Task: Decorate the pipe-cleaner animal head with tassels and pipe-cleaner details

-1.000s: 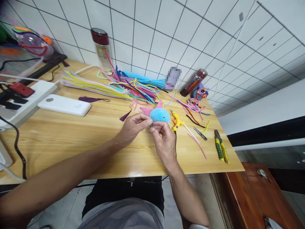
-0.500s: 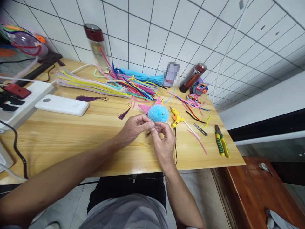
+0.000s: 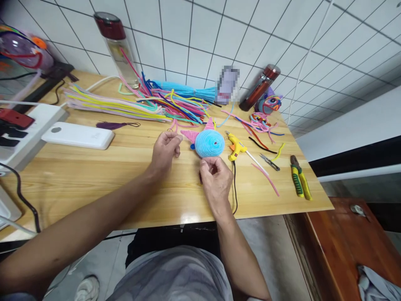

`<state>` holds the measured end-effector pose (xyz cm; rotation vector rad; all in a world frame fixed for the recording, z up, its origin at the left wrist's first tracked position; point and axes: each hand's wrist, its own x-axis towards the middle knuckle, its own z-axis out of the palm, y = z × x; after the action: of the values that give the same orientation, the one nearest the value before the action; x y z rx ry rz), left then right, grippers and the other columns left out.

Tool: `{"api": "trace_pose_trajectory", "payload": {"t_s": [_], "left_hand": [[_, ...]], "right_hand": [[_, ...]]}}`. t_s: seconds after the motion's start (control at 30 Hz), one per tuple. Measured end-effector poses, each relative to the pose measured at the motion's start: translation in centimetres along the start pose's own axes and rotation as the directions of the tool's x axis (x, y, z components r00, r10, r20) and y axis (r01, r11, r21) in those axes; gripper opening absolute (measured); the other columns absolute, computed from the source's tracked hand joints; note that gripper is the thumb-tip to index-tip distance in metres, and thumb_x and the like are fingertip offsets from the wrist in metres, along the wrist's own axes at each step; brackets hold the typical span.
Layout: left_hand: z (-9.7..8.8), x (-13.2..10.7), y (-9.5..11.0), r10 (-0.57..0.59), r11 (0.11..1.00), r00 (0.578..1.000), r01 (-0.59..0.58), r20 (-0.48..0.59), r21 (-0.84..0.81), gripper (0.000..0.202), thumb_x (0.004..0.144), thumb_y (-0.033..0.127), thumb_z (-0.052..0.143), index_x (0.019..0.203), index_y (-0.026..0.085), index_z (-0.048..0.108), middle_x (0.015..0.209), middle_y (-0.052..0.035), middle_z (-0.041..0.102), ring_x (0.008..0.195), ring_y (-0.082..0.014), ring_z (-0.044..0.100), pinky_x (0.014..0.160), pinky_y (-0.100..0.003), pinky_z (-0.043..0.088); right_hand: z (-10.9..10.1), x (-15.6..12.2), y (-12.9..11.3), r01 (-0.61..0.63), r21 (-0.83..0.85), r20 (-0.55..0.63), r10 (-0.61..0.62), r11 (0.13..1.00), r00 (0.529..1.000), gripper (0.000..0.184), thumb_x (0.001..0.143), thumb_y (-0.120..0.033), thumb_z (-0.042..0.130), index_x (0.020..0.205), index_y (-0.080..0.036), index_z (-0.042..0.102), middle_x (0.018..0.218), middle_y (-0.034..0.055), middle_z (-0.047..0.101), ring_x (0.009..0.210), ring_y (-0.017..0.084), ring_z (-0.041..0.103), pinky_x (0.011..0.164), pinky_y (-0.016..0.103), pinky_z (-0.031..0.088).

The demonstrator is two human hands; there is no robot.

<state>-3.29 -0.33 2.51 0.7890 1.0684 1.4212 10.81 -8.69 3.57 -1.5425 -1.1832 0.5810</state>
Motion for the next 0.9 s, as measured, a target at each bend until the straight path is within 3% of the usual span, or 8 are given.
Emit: {"api": "trace_pose_trajectory", "payload": {"t_s": [0.07, 0.13, 0.27, 0.47, 0.73, 0.9], "left_hand": [[0.0, 0.9, -0.4, -0.112, 0.992, 0.993, 0.113, -0.024, 0.052, 0.021, 0.085, 0.017, 0.073, 0.098, 0.021, 0.056, 0.078, 0.0051, 0.062, 0.056, -0.0079, 0.057, 0.049, -0.019, 0.044], [0.1, 1.4, -0.6, -0.212, 0.973, 0.977, 0.208, 0.027, 0.102, 0.021, 0.088, 0.017, 0.072, 0.101, 0.020, 0.056, 0.083, 0.0032, 0.065, 0.059, -0.0092, 0.062, 0.051, -0.020, 0.050], [0.3, 1.9, -0.8, -0.317, 0.943, 0.936, 0.295, 0.153, 0.154, 0.012, 0.093, 0.019, 0.070, 0.090, 0.018, 0.059, 0.078, 0.0021, 0.066, 0.054, -0.0082, 0.061, 0.051, -0.021, 0.053], [0.3, 1.8, -0.7, -0.369, 0.923, 0.903, 0.328, 0.218, 0.202, 0.016, 0.093, 0.020, 0.075, 0.084, 0.017, 0.062, 0.073, 0.0015, 0.068, 0.044, -0.0077, 0.057, 0.043, -0.022, 0.049], [-0.1, 1.7, -1.2, -0.337, 0.934, 0.899, 0.282, 0.280, 0.219, 0.015, 0.093, 0.020, 0.071, 0.081, 0.017, 0.064, 0.071, 0.0006, 0.069, 0.042, -0.0075, 0.054, 0.041, -0.022, 0.042], [-0.3, 1.7, -1.3, -0.323, 0.933, 0.898, 0.250, 0.300, 0.257, 0.017, 0.094, 0.020, 0.067, 0.078, 0.018, 0.063, 0.064, 0.0008, 0.067, 0.040, -0.0083, 0.052, 0.042, -0.023, 0.038]], "right_hand": [[0.2, 0.2, 0.1, 0.034, -0.067, -0.014, -0.035, 0.997, 0.999, 0.013, 0.090, -0.034, 0.068, 0.084, -0.023, 0.072, 0.063, -0.0034, 0.066, 0.055, 0.015, 0.057, 0.055, 0.028, 0.047], [0.3, 0.5, 0.3, 0.103, -0.160, -0.036, -0.110, 0.982, 0.993, 0.013, 0.090, -0.033, 0.067, 0.083, -0.023, 0.073, 0.066, -0.0021, 0.068, 0.060, 0.016, 0.060, 0.059, 0.029, 0.049], [0.6, 1.0, 0.6, 0.205, -0.280, -0.035, -0.223, 0.938, 0.974, 0.015, 0.091, -0.032, 0.065, 0.085, -0.024, 0.076, 0.071, -0.0003, 0.072, 0.067, 0.018, 0.065, 0.066, 0.031, 0.052], [1.4, 1.3, 1.2, 0.214, -0.286, -0.024, -0.230, 0.934, 0.973, 0.015, 0.094, -0.032, 0.065, 0.093, -0.024, 0.079, 0.078, 0.0010, 0.079, 0.070, 0.019, 0.071, 0.070, 0.033, 0.057], [2.3, 1.7, 1.0, 0.264, -0.349, -0.036, -0.295, 0.899, 0.955, 0.010, 0.093, -0.029, 0.069, 0.089, -0.024, 0.077, 0.079, 0.0016, 0.081, 0.070, 0.021, 0.075, 0.073, 0.034, 0.057], [2.9, 1.9, 1.1, 0.274, -0.369, -0.018, -0.301, 0.888, 0.953, 0.013, 0.095, -0.032, 0.069, 0.095, -0.024, 0.080, 0.087, 0.0041, 0.085, 0.077, 0.023, 0.079, 0.077, 0.036, 0.060]]}}
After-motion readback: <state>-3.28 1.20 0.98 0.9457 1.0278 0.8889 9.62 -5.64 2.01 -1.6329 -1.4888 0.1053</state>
